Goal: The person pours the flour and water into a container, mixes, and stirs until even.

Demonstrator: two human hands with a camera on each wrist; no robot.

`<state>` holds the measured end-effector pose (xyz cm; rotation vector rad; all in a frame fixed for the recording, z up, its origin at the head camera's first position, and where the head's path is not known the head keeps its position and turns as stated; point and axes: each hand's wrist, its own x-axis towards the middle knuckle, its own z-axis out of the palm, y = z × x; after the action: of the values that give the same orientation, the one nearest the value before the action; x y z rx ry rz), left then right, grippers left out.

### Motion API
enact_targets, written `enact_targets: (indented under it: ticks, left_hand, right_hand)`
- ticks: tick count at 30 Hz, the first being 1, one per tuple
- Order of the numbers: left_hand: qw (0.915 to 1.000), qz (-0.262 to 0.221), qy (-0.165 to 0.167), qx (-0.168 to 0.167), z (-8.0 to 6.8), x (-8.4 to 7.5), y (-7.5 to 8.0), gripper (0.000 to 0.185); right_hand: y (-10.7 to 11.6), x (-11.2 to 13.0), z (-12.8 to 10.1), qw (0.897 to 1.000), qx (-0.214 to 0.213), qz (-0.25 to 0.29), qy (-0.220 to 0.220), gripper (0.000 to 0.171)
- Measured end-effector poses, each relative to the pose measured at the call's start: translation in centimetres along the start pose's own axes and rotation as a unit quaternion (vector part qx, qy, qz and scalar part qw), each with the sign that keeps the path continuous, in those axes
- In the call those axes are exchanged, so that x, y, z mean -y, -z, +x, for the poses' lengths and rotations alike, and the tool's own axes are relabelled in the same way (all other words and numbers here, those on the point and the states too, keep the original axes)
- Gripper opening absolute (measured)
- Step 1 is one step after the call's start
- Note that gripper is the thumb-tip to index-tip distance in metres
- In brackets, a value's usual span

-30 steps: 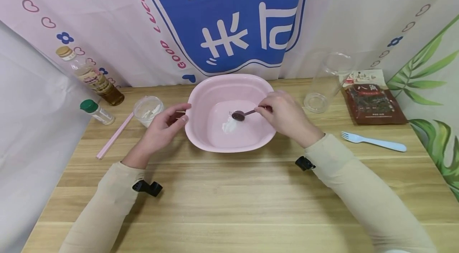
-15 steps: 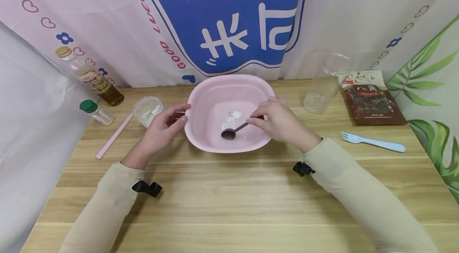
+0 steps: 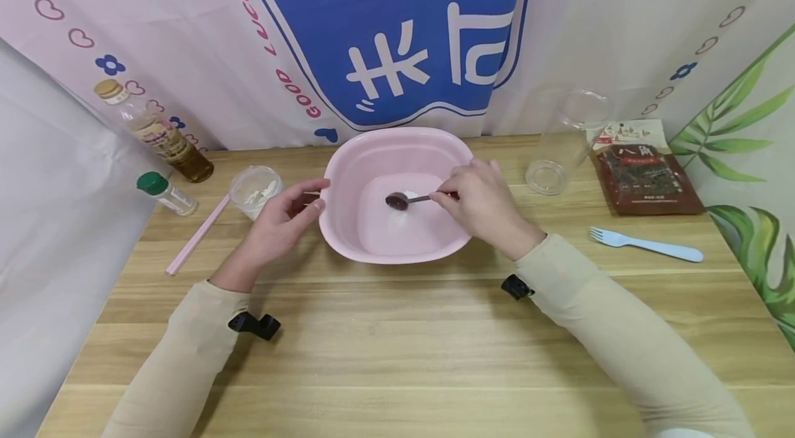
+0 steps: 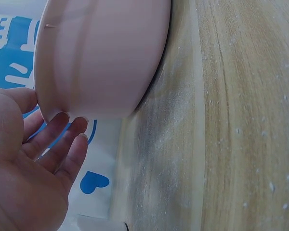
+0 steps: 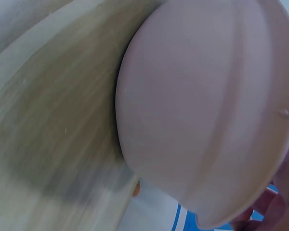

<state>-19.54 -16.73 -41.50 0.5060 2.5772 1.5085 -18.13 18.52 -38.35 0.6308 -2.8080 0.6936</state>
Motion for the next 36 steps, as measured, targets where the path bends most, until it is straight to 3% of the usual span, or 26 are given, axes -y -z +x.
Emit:
enact_targets:
  ticks: [5, 10, 29, 36]
  left_hand:
    - [1.0000, -0.001, 0.003, 0.001, 0.1, 0.1, 0.0, 0.044]
    - [1.0000, -0.002, 0.006, 0.003, 0.1, 0.1, 0.0, 0.044]
    - [1.0000, -0.004, 0.005, 0.002, 0.1, 0.1, 0.0, 0.044]
    - [1.0000, -0.003, 0.000, 0.002, 0.1, 0.2, 0.1, 0.044]
  right_hand:
    - [0.5, -0.6, -0.2, 0.999, -0.027, -0.024, -0.010, 0.012]
    - [1.0, -1.1, -0.5, 0.999, -0.024, -0.024, -0.022, 0.012]
    - [0.8, 0.3, -1.7, 0.995, 0.065, 0.064, 0.033, 0.008]
    - [0.3, 0.3, -1.3, 0.999, 0.014, 0.022, 0.024, 0.010]
